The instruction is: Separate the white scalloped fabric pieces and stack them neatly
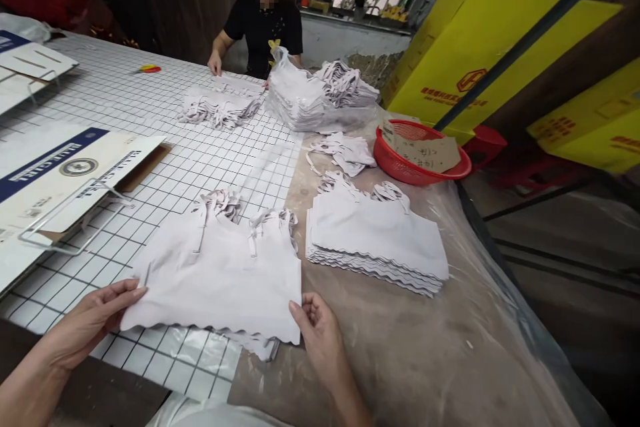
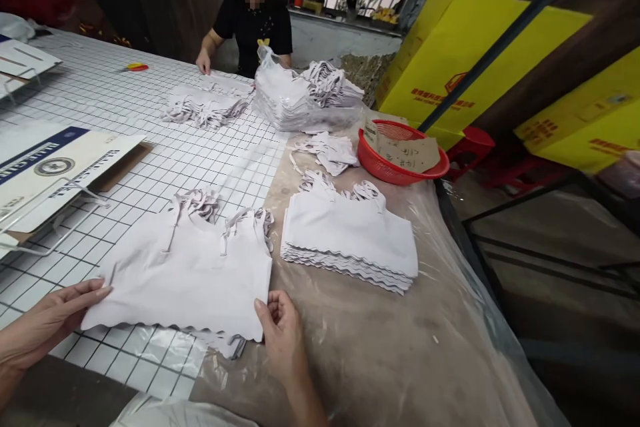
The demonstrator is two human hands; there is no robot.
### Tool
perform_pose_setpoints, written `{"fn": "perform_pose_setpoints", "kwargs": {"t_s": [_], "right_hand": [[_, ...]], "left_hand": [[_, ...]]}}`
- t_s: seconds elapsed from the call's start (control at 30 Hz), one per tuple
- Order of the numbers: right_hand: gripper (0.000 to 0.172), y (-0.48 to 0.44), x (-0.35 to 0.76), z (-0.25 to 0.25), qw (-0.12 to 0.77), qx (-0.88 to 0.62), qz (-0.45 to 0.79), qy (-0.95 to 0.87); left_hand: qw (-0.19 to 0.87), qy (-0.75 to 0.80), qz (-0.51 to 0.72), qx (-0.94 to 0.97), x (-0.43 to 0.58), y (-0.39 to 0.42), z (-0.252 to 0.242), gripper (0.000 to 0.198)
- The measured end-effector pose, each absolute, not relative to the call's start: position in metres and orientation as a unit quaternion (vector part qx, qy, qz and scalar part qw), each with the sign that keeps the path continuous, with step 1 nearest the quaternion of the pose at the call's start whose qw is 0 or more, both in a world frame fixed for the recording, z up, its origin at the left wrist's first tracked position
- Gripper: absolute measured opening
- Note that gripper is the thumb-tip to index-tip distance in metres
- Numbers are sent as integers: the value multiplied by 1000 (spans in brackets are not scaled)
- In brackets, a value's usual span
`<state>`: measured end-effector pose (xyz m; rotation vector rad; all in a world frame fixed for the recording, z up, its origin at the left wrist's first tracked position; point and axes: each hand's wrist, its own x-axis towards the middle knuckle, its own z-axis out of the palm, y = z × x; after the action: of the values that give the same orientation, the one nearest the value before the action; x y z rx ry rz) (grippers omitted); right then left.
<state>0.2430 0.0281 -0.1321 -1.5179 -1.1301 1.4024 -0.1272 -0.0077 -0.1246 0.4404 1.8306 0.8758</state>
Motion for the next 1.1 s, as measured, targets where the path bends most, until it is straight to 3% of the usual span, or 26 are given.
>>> {"fn": "perform_pose_setpoints", "kwargs": {"t_s": [0.17,0.5,0.8,1.1], "right_hand": [[48,23,256,-136,374,-617,538,-435],[47,14,274,-169,333,-618,590,-399],[45,9,277,-163,300,-558,656,-411],[57,10,272,-151,267,-614,645,-368]], "left_hand": [[576,705,377,174,-115,-7,-109,47],[563,694,369,253,-105,-14,-110,47],[593,661,324,326,-99,-24,-106,43],[477,746,274,376,-85,-23,-113,51]]}}
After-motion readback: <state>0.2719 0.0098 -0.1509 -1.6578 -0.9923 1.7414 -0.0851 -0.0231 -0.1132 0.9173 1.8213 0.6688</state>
